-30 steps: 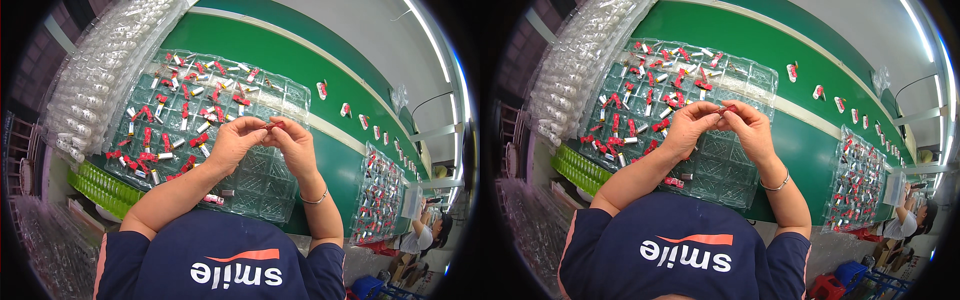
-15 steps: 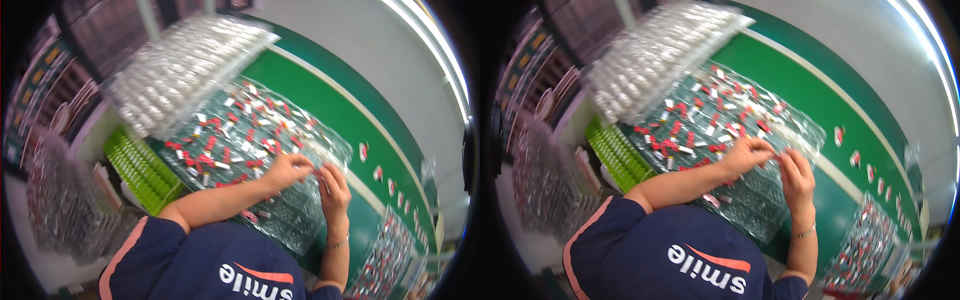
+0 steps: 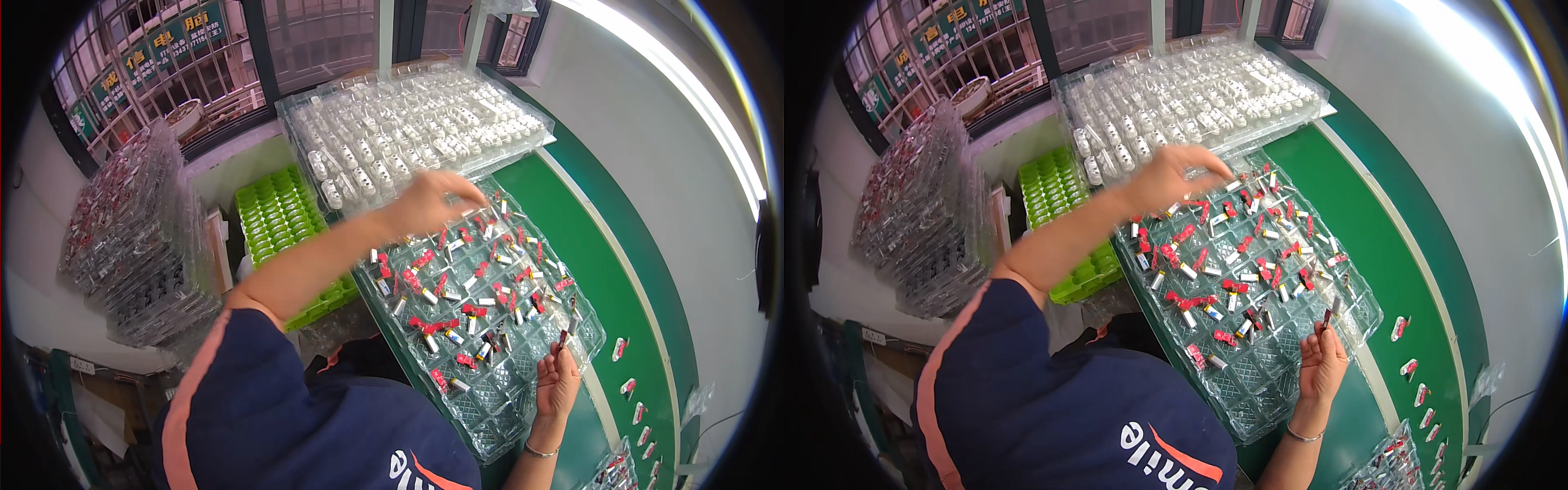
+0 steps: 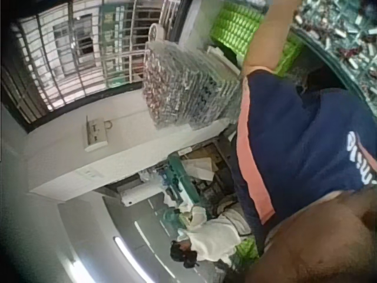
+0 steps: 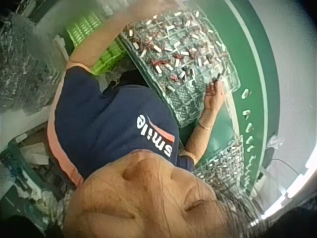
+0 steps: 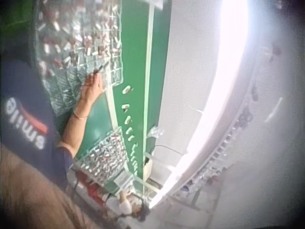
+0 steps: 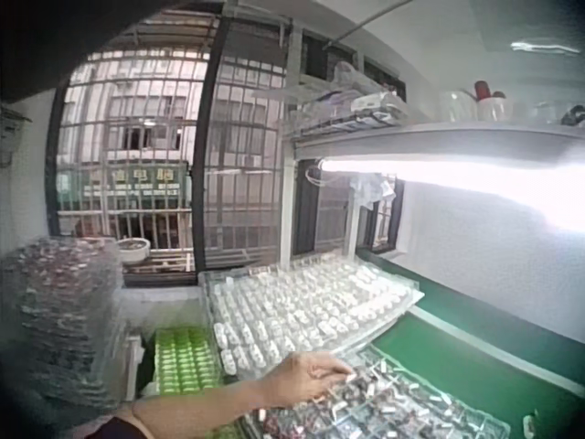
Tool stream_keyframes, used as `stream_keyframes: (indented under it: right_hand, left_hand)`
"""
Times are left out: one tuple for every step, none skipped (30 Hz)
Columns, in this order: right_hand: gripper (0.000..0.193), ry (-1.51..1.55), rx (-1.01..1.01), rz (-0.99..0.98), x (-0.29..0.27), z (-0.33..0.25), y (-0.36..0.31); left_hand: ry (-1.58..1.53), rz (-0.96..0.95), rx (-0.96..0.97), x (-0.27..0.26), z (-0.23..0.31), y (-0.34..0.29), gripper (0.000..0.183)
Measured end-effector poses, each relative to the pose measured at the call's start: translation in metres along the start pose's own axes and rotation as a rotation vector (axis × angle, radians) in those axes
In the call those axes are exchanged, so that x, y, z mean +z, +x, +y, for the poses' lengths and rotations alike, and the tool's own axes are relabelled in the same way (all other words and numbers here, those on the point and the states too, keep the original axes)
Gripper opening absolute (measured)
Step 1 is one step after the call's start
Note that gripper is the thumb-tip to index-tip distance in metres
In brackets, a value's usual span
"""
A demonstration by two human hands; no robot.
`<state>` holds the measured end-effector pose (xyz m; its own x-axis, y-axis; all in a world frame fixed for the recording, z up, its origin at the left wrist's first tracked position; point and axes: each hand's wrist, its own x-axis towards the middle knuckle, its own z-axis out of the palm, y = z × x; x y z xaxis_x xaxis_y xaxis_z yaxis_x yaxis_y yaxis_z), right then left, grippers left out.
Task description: The person assembles small plastic and metal electronic components by hand, placing them into plastic trays.
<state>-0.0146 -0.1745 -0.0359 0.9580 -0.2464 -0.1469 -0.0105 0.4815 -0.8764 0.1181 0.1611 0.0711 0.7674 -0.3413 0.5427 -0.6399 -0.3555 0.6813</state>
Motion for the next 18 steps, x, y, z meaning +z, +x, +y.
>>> stream_keyframes:
  right_hand:
    - [0.020, 0.133, 0.097, 0.010, 0.000, 0.002, 0.002]
    - [0.021, 0.267, 0.193, 0.025, -0.001, 0.003, 0.004]
    - [0.021, 0.269, 0.195, 0.020, -0.002, 0.006, 0.005]
    - [0.021, 0.261, 0.214, 0.027, -0.004, 0.009, 0.007]
    - [0.022, 0.253, 0.234, 0.032, -0.006, 0.010, 0.008]
    - [0.022, 0.251, 0.238, 0.030, -0.005, 0.011, 0.008]
    - [0.022, 0.259, 0.225, 0.006, -0.005, 0.011, 0.008]
    - [0.022, 0.266, 0.212, -0.018, -0.004, 0.011, 0.008]
    - [0.022, 0.262, 0.215, -0.021, -0.005, 0.012, 0.007]
    - [0.022, 0.260, 0.203, -0.016, -0.006, 0.013, 0.007]
    - [0.022, 0.259, 0.191, -0.011, -0.006, 0.013, 0.007]
    - [0.022, 0.255, 0.192, -0.013, -0.006, 0.013, 0.007]
    - [0.021, 0.245, 0.187, -0.005, -0.006, 0.014, 0.006]
    - [0.020, 0.236, 0.181, 0.004, -0.006, 0.014, 0.007]
    - [0.020, 0.235, 0.180, 0.003, -0.005, 0.014, 0.008]
    - [0.019, 0.218, 0.178, -0.012, -0.005, 0.015, 0.008]
    - [0.017, 0.204, 0.176, -0.029, -0.004, 0.016, 0.009]
    - [0.017, 0.206, 0.175, -0.026, -0.002, 0.016, 0.009]
  left_hand:
    - [0.091, 0.030, -0.064, -0.028, -0.022, 0.001, 0.014]
    - [0.163, 0.026, -0.217, -0.059, -0.030, 0.001, 0.014]
    - [0.343, 0.032, -0.196, -0.088, -0.045, -0.004, 0.015]
    - [0.476, -0.047, -0.186, -0.114, -0.053, -0.008, 0.017]
    - [0.611, -0.127, -0.176, -0.135, -0.058, -0.013, 0.018]
    - [0.612, -0.125, -0.181, -0.152, -0.062, -0.019, 0.018]
    - [0.691, -0.233, -0.195, -0.164, -0.065, -0.024, 0.019]
    - [0.769, -0.341, -0.209, -0.172, -0.070, -0.027, 0.020]
    - [0.837, -0.386, -0.265, -0.176, -0.076, -0.029, 0.023]
    - [0.835, -0.382, -0.270, -0.176, -0.078, -0.028, 0.023]
    - [0.868, -0.445, -0.276, -0.174, -0.081, -0.025, 0.023]
    - [0.901, -0.508, -0.280, -0.173, -0.084, -0.023, 0.023]
    - [0.899, -0.506, -0.282, -0.174, -0.089, -0.022, 0.023]
    - [0.922, -0.567, -0.284, -0.175, -0.097, -0.021, 0.021]
    - [0.945, -0.628, -0.284, -0.176, -0.104, -0.019, 0.019]
    - [0.942, -0.632, -0.281, -0.178, -0.111, -0.018, 0.019]
    - [0.967, -0.624, -0.264, -0.182, -0.117, -0.019, 0.019]
    - [0.993, -0.615, -0.247, -0.186, -0.122, -0.020, 0.019]
